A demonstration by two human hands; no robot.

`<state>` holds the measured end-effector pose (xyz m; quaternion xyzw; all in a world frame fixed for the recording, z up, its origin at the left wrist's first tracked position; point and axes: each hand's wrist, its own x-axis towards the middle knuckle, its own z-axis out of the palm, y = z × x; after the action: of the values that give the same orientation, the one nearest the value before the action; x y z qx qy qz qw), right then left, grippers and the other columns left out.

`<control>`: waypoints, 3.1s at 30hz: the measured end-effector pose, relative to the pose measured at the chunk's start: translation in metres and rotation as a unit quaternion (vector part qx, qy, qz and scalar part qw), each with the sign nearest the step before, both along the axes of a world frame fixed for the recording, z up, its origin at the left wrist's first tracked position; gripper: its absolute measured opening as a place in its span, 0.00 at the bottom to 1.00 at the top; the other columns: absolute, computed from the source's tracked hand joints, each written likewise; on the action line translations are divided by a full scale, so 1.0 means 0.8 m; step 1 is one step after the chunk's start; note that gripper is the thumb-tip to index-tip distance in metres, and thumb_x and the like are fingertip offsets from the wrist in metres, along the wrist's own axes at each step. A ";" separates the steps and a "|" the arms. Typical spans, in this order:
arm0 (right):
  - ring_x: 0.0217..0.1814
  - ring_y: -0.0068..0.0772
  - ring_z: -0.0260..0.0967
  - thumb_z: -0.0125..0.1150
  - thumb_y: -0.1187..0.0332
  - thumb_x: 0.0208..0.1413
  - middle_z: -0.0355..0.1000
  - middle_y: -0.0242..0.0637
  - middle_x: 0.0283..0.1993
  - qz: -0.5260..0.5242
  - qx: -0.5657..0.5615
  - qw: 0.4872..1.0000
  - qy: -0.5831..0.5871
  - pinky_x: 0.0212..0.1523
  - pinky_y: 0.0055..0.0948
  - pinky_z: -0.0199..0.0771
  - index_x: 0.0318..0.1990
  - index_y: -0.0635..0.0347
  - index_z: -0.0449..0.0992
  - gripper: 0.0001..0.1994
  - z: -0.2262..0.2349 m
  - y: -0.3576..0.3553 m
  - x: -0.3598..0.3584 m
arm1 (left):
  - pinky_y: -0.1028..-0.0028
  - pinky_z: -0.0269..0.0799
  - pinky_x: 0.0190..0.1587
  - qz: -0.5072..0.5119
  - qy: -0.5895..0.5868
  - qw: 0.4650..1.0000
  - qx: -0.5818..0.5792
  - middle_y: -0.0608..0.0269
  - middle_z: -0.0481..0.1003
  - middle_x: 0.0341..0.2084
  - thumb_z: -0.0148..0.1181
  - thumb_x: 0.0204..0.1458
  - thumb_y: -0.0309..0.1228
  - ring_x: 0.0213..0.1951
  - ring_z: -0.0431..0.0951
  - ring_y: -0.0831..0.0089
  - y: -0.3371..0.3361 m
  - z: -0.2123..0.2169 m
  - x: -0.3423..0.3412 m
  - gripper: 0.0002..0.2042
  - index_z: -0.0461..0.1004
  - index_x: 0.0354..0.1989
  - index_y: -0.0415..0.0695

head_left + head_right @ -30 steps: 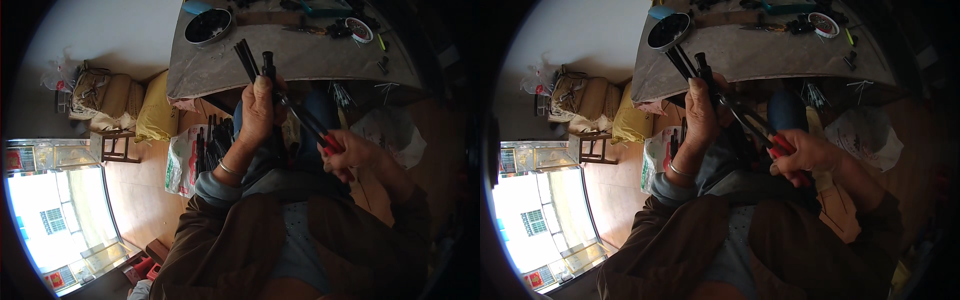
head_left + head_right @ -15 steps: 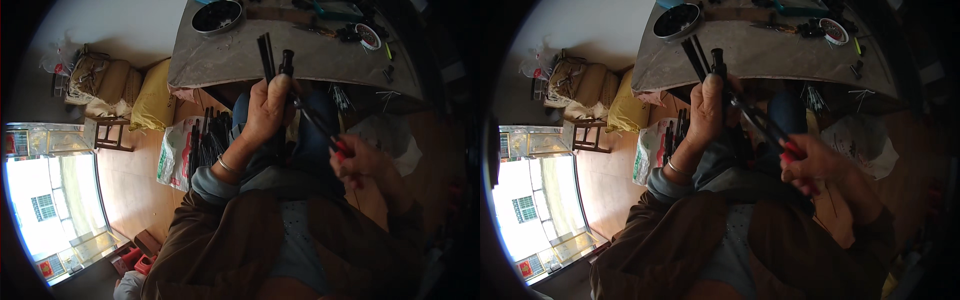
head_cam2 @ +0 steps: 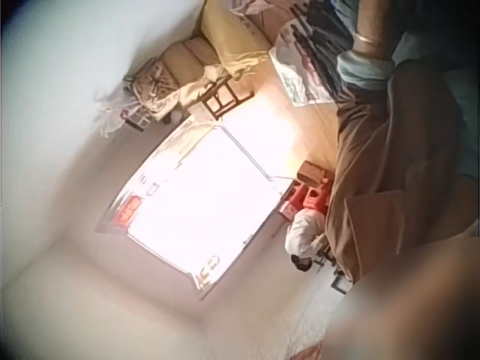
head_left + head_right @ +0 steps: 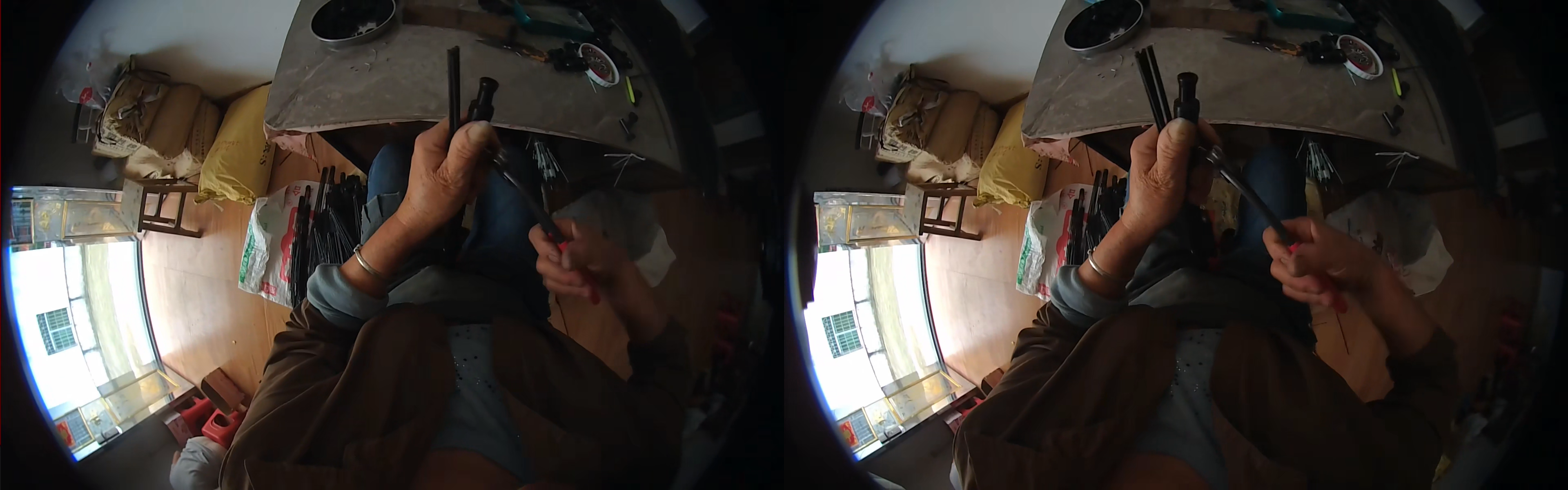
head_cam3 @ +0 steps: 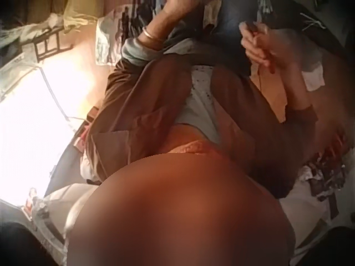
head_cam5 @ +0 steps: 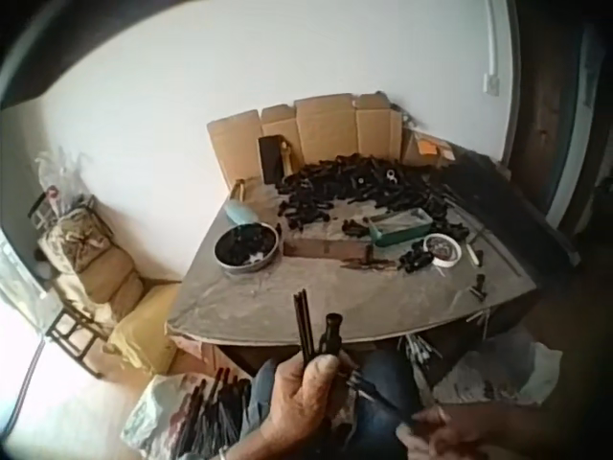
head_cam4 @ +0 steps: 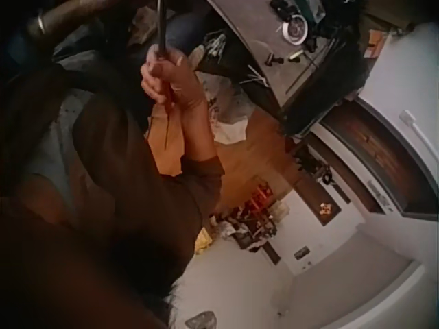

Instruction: Assembling small plastic components onto thin metal rods for umbrella frames.

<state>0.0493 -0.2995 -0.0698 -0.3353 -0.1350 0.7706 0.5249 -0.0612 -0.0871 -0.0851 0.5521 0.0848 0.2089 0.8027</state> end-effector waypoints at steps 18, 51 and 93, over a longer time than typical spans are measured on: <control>0.30 0.25 0.71 0.60 0.73 0.46 0.70 0.36 0.30 0.098 -0.110 0.841 -0.521 0.27 0.25 0.71 0.43 0.63 0.67 0.15 0.078 0.037 0.020 | 0.81 0.59 0.15 0.022 0.057 0.997 0.036 0.67 0.67 0.10 0.41 0.64 0.51 0.11 0.64 0.82 0.020 -0.001 -0.012 0.26 0.73 0.33 0.38; 0.20 0.21 0.63 0.45 0.57 0.67 0.64 0.32 0.25 -0.050 -0.078 0.969 -0.231 0.23 0.24 0.69 0.49 0.66 0.66 0.18 0.028 0.049 -0.058 | 0.80 0.58 0.15 -0.097 0.015 0.995 -0.001 0.69 0.61 0.09 0.36 0.60 0.62 0.11 0.62 0.81 0.051 -0.010 -0.010 0.35 0.72 0.36 0.36; 0.28 0.31 0.73 0.61 0.64 0.55 0.76 0.39 0.29 -0.305 -0.116 0.553 -0.766 0.32 0.30 0.71 0.37 0.65 0.78 0.11 0.003 0.079 0.333 | 0.79 0.55 0.15 0.036 0.074 0.995 -0.062 0.68 0.62 0.12 0.44 0.61 0.56 0.12 0.60 0.81 0.056 -0.040 0.051 0.29 0.69 0.38 0.34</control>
<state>0.3154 -0.2363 -0.0675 -0.8783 -0.2851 0.0248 0.3830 -0.0205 -0.0426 -0.1173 0.5117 0.1763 0.1901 0.8191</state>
